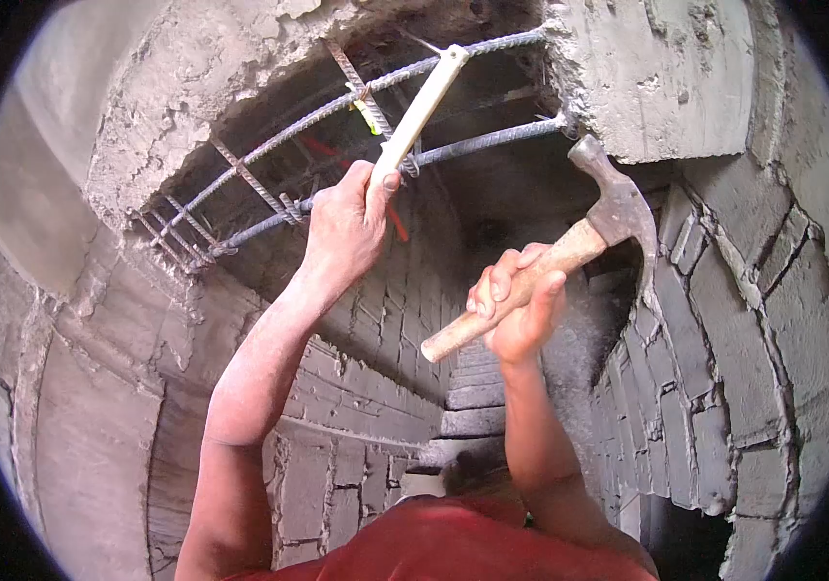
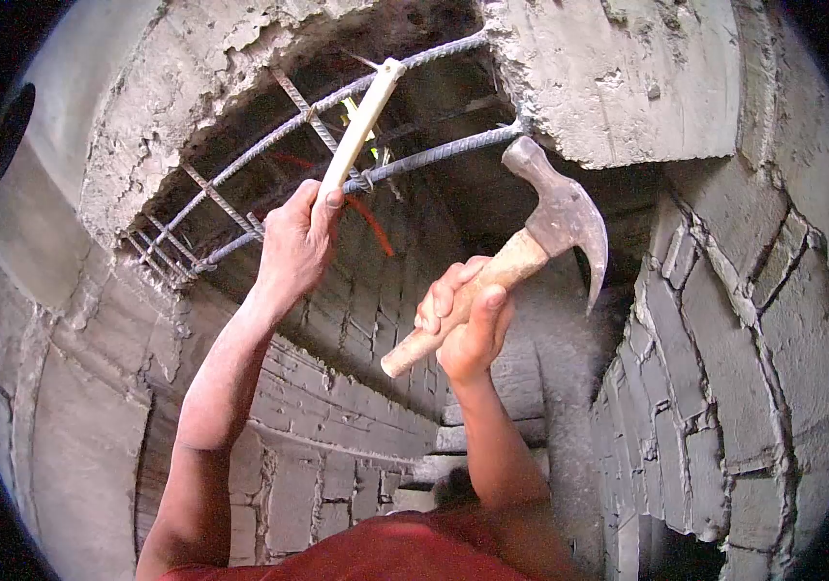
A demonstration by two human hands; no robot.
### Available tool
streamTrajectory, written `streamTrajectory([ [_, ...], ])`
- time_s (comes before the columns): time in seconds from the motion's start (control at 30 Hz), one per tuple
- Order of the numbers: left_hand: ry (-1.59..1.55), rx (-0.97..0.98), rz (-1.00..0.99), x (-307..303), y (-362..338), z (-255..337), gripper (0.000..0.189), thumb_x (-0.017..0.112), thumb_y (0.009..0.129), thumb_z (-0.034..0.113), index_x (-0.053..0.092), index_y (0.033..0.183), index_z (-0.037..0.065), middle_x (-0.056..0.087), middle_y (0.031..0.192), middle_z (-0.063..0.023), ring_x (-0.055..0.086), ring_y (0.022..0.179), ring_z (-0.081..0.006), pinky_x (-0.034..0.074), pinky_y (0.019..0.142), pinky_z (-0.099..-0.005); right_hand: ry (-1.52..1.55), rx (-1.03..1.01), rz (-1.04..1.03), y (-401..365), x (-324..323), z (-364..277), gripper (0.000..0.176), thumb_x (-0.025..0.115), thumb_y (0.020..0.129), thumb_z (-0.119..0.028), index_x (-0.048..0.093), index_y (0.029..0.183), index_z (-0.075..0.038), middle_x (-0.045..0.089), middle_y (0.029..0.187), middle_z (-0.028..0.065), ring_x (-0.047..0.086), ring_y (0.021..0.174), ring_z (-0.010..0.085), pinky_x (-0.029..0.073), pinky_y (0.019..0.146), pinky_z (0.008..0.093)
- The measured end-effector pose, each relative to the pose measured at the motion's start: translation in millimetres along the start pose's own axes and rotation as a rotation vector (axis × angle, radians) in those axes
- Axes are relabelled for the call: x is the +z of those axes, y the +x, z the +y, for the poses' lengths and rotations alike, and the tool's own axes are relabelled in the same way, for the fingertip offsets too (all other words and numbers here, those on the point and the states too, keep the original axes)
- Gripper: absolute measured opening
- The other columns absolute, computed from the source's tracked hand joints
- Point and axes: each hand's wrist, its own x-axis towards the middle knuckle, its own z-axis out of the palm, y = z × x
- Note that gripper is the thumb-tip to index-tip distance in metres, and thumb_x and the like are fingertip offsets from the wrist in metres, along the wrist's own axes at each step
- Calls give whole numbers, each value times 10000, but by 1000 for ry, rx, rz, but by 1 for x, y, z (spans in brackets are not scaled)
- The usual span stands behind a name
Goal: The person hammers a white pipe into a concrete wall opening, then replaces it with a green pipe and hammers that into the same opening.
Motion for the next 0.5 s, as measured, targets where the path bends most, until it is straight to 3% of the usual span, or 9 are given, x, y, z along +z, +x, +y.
streamTrajectory([
  [0.13, -116, -51, -83, -3, 0, 15, 306, 528, 1030, 288, 565, 901, 14, 570, 617, -185, 623, 563, -320, 443, 524, -416, 17, -51, 15, 14, 15, -2, 491, 488, 959, -622, 436, 1049, -142, 467, 716, 30, 456, 503, 130, 448, 506, 308],
  [0.3, -44, 12, 24, -7, -4, 19, 325, 505, 1038, 308, 561, 902, 19, 559, 615, -183, 622, 561, -310, 433, 515, -415, 160, -239, 65, 38, 38, 1, 470, 440, 964, -647, 414, 1014, -180, 437, 663, 9, 445, 477, 142, 449, 487, 326],
  [0.33, -88, -37, -8, -12, -5, 22, 417, 455, 1056, 384, 541, 880, 16, 455, 617, -117, 431, 565, -206, 403, 545, -369, 187, -233, 46, 43, 43, 8, 461, 437, 971, -636, 419, 1008, -176, 437, 661, 10, 448, 478, 146, 451, 486, 331],
  [0.37, -81, -37, -5, -15, -5, 22, 417, 455, 1056, 384, 541, 880, 16, 455, 617, -117, 431, 565, -206, 403, 545, -369, 211, -228, 23, 48, 48, 16, 452, 433, 978, -624, 423, 1003, -173, 437, 660, 11, 450, 478, 151, 453, 484, 335],
  [0.4, -66, -53, -18, -15, -4, 20, 421, 455, 1056, 385, 538, 879, 12, 457, 619, -122, 427, 570, -210, 404, 547, -372, 206, -155, 33, 55, 52, 23, 456, 434, 990, -593, 446, 933, -141, 444, 645, 11, 460, 475, 152, 454, 469, 335],
  [0.43, -53, -72, -30, -15, -4, 20, 425, 456, 1055, 386, 536, 879, 8, 459, 622, -127, 422, 575, -214, 405, 550, -374, 16, -73, 48, 60, 62, 23, 447, 464, 1002, -532, 469, 866, -105, 455, 628, 11, 464, 476, 129, 450, 454, 315],
  [0.47, -7, -62, -9, -17, -3, 24, 322, 505, 1036, 290, 560, 882, 13, 560, 607, -183, 607, 563, -354, 448, 528, -438, -103, 58, 8, 68, 67, 22, 441, 481, 1004, -509, 476, 856, -94, 455, 622, 11, 461, 478, 116, 446, 453, 302],
  [0.5, -2, -65, -6, -16, -3, 25, 322, 505, 1036, 290, 560, 882, 13, 560, 607, -183, 607, 563, -354, 448, 528, -438, -220, 188, -30, 72, 72, 21, 435, 498, 1006, -486, 483, 845, -82, 454, 616, 10, 457, 479, 102, 443, 452, 289],
])
